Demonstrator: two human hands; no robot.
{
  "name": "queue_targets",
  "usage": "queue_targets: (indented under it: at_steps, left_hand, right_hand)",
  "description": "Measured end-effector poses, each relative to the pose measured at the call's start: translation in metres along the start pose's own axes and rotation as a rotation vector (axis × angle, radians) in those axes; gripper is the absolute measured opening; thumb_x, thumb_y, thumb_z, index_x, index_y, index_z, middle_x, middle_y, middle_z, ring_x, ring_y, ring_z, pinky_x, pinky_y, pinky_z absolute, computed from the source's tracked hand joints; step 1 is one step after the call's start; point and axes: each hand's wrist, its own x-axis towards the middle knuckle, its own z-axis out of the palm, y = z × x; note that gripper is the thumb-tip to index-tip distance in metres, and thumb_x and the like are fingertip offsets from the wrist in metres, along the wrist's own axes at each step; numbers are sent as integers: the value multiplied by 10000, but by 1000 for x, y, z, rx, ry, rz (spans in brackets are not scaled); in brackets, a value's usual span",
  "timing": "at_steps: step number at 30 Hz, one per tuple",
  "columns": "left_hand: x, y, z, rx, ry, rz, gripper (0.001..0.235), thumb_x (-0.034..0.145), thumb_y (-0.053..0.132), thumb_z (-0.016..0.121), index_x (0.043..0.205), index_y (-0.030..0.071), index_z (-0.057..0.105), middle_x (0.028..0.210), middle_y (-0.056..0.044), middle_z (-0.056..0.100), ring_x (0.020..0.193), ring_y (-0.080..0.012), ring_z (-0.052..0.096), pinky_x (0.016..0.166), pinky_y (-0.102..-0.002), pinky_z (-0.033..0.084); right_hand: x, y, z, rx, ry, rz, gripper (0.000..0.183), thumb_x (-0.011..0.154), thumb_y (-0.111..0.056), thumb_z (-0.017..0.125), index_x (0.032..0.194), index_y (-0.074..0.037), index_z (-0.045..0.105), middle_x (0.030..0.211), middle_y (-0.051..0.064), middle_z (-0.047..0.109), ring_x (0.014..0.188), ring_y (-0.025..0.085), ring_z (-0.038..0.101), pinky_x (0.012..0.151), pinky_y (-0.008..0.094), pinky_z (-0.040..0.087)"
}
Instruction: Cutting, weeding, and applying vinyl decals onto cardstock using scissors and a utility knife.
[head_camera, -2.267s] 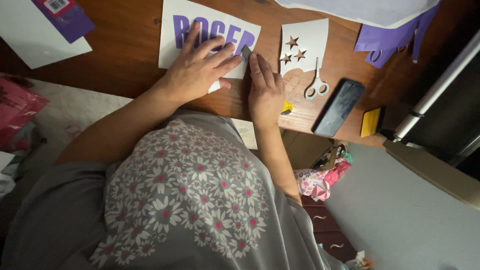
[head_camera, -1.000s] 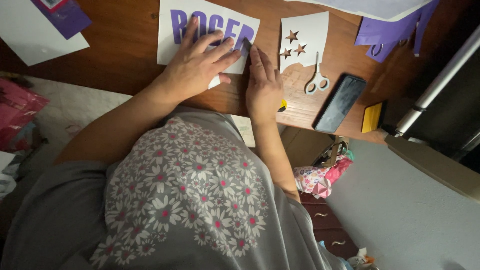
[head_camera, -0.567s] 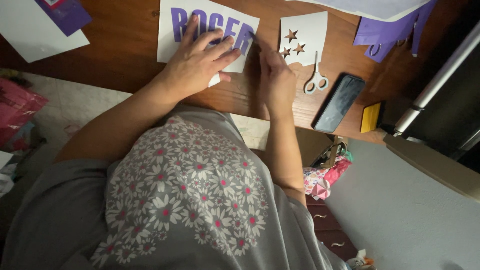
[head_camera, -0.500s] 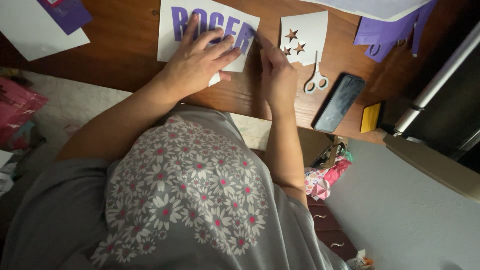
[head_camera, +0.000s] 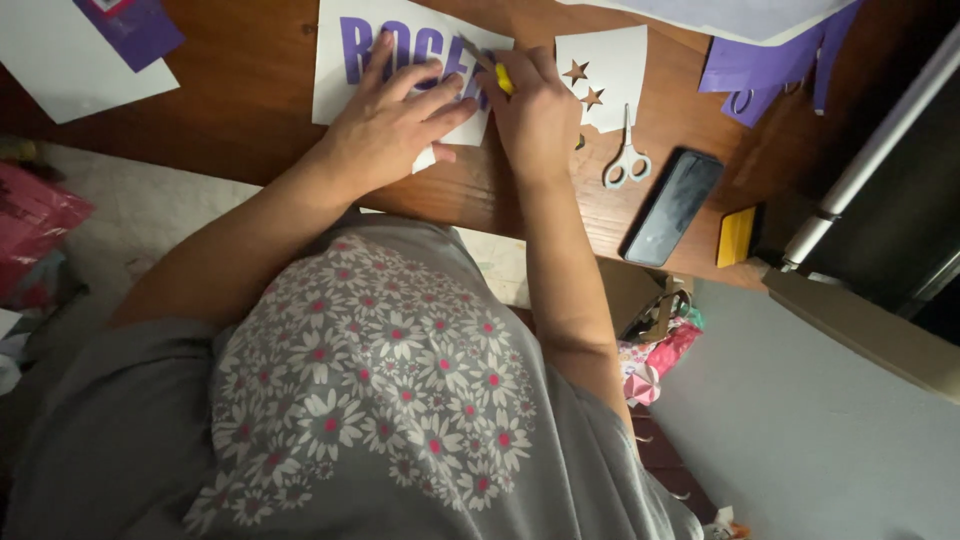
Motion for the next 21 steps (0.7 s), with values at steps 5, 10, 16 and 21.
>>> queue_targets:
  at_steps: [5,10,16,21]
  left_hand:
    - [-2,1,2,37,6,-7,627,900,550,853,1425,230,731,1415,19,689,1368,-255,541,1217,-692,239]
    - [-4,-1,7,-3,45,5,601,914,531,871,1409,208,761,1453,-8,694,1354,-278,555,1193,-713,255]
    - [-3,-2,9,-22,38,4,634,896,534,875,1422,198,769,1477,-16,694,1354,-280,538,1206,-718,227]
    - [-5,-1,8,-1,31,1,599,937,551,834,1428,216,758,1497,-10,696,1358,-272,558,1207,-706,235]
  right_hand:
    - [-4,7,3,-114,123,-270,218,805,-158,800,1016,-182,755,1000,-21,698,631,240,674,471,373,477]
    - [5,14,4,-112,34,-258,280,753,-138,801,1020,-190,734,968,9,671,581,295,630,488,420,484]
    - [26,26,3,-151,-109,-267,83,902,-228,730,982,-216,712,992,14,675,535,380,617,479,491,474]
    - [39,29,-7,-66,-369,-35,205,982,-349,626,1105,-198,691,1062,71,730,771,400,687,627,500,502]
